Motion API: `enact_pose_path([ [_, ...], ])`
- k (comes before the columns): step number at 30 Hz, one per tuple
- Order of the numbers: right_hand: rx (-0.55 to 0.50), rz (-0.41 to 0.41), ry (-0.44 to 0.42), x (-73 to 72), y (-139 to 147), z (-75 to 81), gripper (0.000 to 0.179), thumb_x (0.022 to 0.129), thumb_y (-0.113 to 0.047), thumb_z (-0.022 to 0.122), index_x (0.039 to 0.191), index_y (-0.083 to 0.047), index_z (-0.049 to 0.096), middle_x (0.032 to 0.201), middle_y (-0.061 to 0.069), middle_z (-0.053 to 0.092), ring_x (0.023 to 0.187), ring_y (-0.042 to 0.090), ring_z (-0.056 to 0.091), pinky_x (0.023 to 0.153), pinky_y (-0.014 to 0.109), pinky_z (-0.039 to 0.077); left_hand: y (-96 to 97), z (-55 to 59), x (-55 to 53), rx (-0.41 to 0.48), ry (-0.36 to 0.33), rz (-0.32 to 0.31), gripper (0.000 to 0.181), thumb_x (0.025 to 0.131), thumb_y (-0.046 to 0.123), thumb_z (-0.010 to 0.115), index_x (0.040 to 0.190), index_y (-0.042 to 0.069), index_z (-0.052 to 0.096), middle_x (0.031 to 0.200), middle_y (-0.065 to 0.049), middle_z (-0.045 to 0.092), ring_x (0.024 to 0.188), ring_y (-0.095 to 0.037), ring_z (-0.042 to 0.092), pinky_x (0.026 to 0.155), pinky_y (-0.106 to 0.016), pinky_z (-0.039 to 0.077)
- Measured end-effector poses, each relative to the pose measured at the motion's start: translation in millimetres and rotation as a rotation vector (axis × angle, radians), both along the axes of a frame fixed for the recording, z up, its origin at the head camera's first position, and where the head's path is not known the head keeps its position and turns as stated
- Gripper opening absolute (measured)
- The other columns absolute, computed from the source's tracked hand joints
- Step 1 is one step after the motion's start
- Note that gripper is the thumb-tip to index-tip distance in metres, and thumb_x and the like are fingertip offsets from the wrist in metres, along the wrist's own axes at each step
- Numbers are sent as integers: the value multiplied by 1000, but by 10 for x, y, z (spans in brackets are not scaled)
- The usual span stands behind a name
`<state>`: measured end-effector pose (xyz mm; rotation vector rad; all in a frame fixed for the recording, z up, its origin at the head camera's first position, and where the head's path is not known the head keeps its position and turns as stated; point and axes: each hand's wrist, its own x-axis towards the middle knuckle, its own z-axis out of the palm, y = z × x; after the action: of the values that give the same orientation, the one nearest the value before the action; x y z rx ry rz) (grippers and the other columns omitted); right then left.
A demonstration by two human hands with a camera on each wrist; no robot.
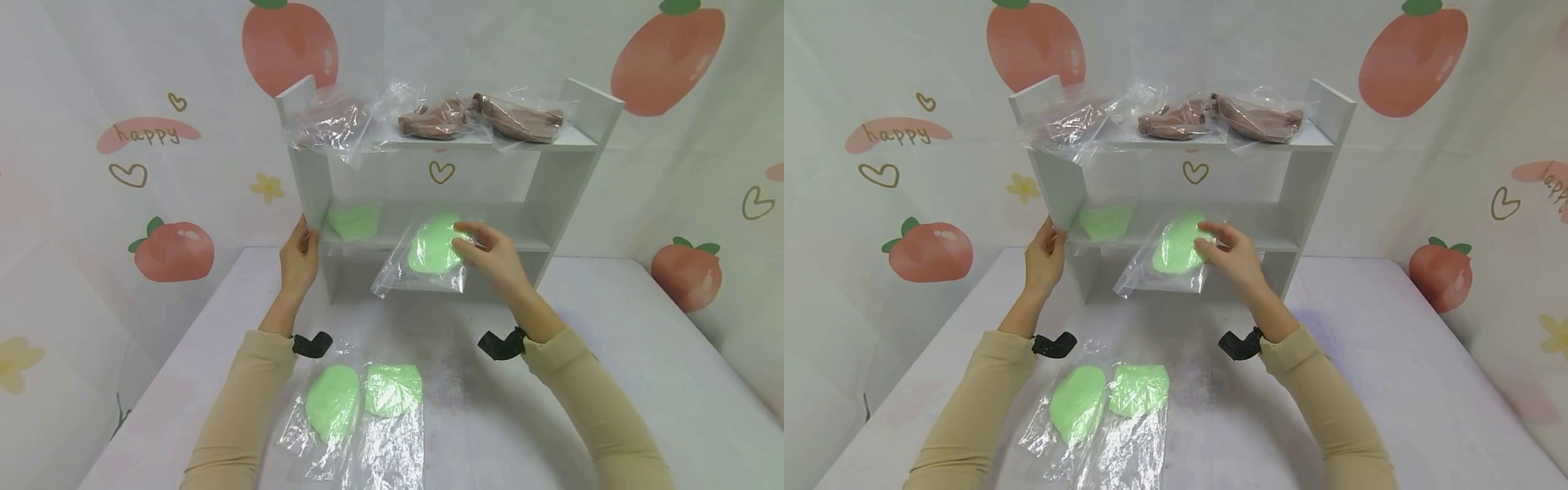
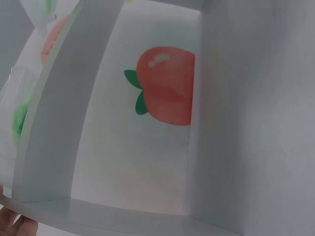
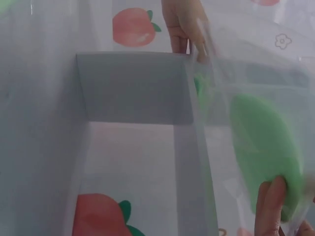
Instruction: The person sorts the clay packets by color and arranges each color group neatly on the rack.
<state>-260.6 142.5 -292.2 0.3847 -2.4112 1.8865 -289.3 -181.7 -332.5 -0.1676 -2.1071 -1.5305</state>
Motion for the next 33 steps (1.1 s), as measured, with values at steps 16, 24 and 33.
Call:
enact_pose_path([
  [16, 38, 76, -43, -195, -224, 39, 80, 81, -13, 70, 147, -19, 25, 158, 3, 12, 88, 15, 60, 96, 33, 48, 2, -5, -6, 3, 17, 5, 46, 98, 9, 44, 144, 12, 36, 140, -20, 46, 124, -36, 51, 101, -43, 48],
  [24, 118, 19, -92, -255, -315, 71, 77, 79, -18, 70, 145, -28, 30, 156, 6, 19, 130, 35, 42, 109, 49, 37, 7, -8, -10, 7, 11, 14, 47, 98, 9, 45, 144, 10, 36, 141, -21, 45, 122, -37, 52, 100, -46, 48],
  [33, 76, -13, -81, -325, -380, 55, 69, 82, -18, 67, 143, -19, 34, 147, 15, 33, 95, 17, 60, 83, 26, 53, 121, 236, 246, 8, -17, 6, 46, 97, 3, 44, 142, -1, 35, 139, -28, 44, 122, -42, 50, 101, -49, 46],
])
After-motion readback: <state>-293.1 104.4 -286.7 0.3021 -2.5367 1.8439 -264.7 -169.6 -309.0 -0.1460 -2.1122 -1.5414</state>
